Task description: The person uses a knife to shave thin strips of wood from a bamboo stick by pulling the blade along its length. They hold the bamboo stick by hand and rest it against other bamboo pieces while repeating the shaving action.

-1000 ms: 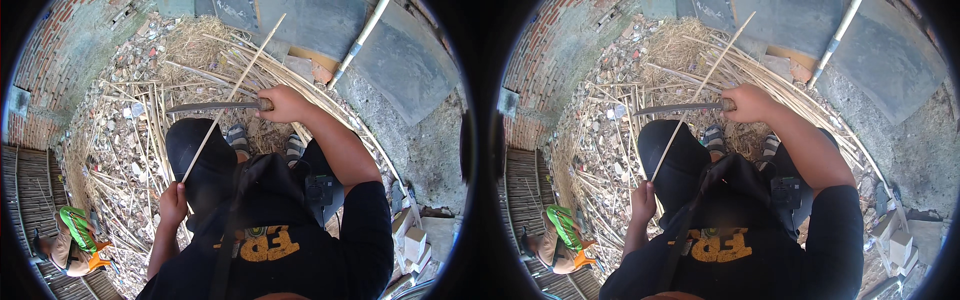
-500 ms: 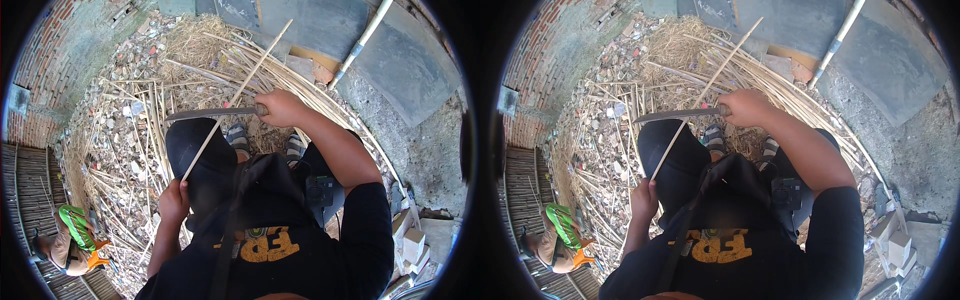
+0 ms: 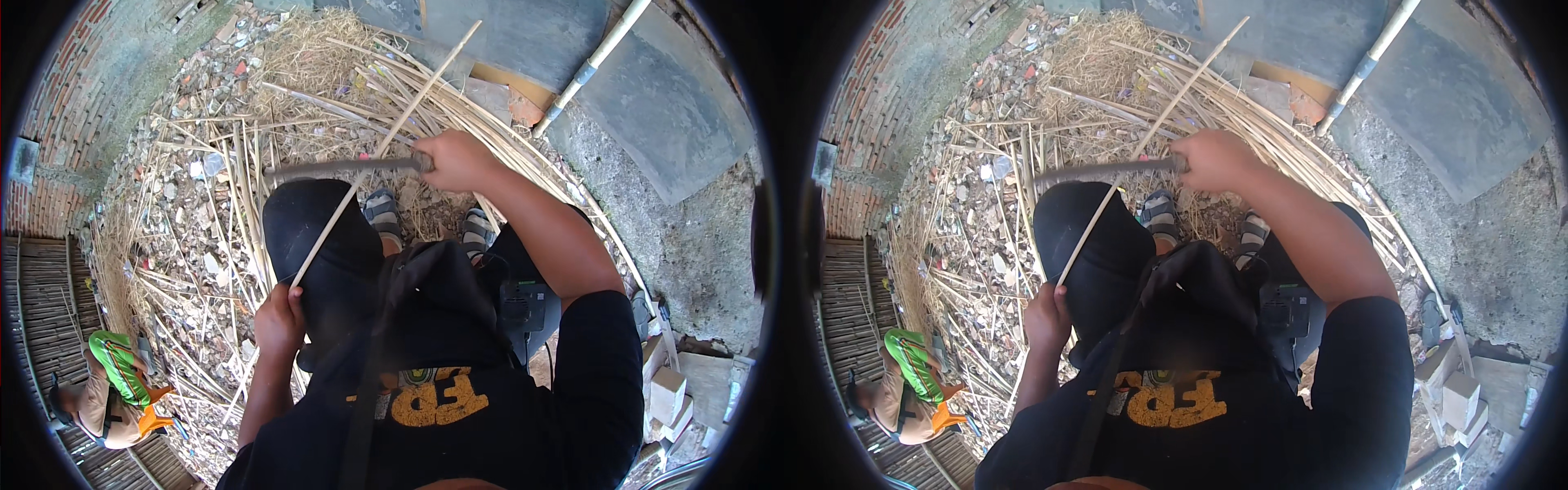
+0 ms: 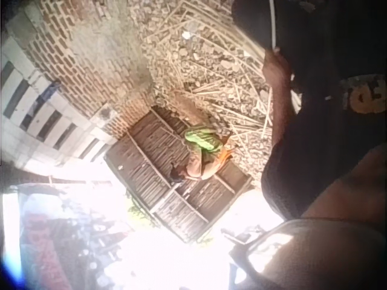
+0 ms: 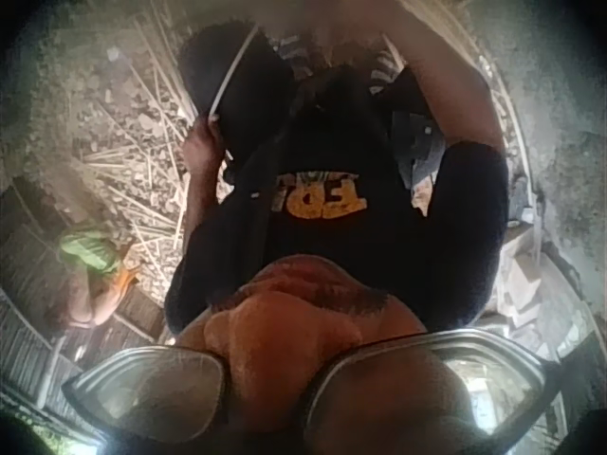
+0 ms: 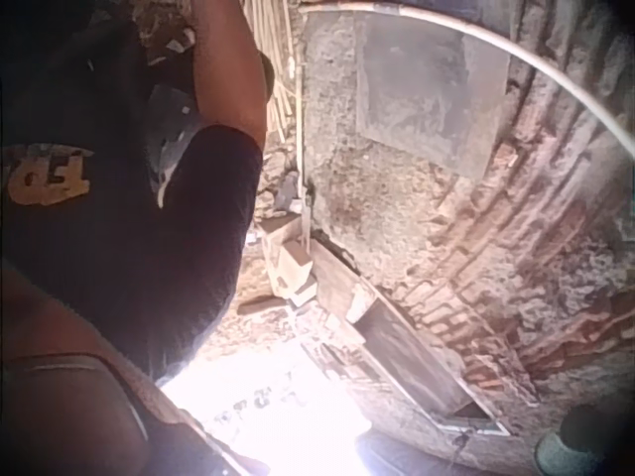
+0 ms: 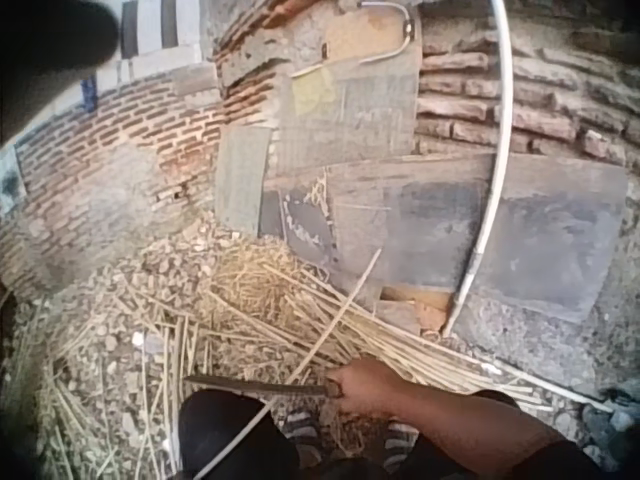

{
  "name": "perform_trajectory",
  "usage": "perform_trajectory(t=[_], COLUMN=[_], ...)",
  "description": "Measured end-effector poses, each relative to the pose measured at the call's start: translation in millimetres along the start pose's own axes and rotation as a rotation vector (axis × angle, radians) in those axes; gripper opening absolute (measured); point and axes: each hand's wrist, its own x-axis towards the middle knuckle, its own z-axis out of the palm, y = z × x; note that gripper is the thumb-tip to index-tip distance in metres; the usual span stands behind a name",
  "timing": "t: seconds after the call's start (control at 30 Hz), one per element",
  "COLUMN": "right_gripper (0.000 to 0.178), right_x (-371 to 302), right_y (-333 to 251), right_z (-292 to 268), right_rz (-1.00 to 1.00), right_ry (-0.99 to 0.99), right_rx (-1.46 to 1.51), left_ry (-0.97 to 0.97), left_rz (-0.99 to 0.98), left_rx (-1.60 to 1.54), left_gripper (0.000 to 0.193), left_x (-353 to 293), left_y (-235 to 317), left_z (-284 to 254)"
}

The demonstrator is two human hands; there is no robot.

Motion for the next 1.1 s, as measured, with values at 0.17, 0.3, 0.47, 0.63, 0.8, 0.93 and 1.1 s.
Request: perform_trajectory(t=[0.17,0.3,0.47,0.63,0.8,0.93,1.1], right_gripper=[0.021,0.022,0.025,0.028,0.03,0.025,0.024], right_x=[7.4,-0.3,9.7,10.1,14.6,6.8,15.9], right_y=[19.8,-0.9,18.7,6.1,27.2,-2.9,32.2], right_z=[8.6,10.4,8.8,10.8,25.7,19.7,13.3], right_rz=[-0.02,-0.082,0.011,0.009,-0.028,-0.045,0.022], right_ry=[0.09,0.062,0.125,0.051,0.15,0.145,0.23], right_rx=[0.035,-0.15,0.014,-0.018,0.007,-0.034,0.058], left_ry=[-0.002,-0.002,0.024,0.014,-0.016,-0.075,-0.064], left_rz=[-0.018,0.003,0.0,0.014,-0.001,0.04,-0.009], left_rx=[0.025,0.043,0.05,0.022,0.051,-0.052,0.032], left_gripper=[0.031,0.028,0.029,0.031,0.031,0.031,0.032], left_x=[-1.7,-6.9,-0.6,-6.2,3.2,-0.1,3.4], left_y=[0.6,-4.3,-0.3,-8.2,-1.7,-14.7,-2.2], left_z=[0.0,-5.1,0.4,-0.1,-0.7,-5.1,-4.0])
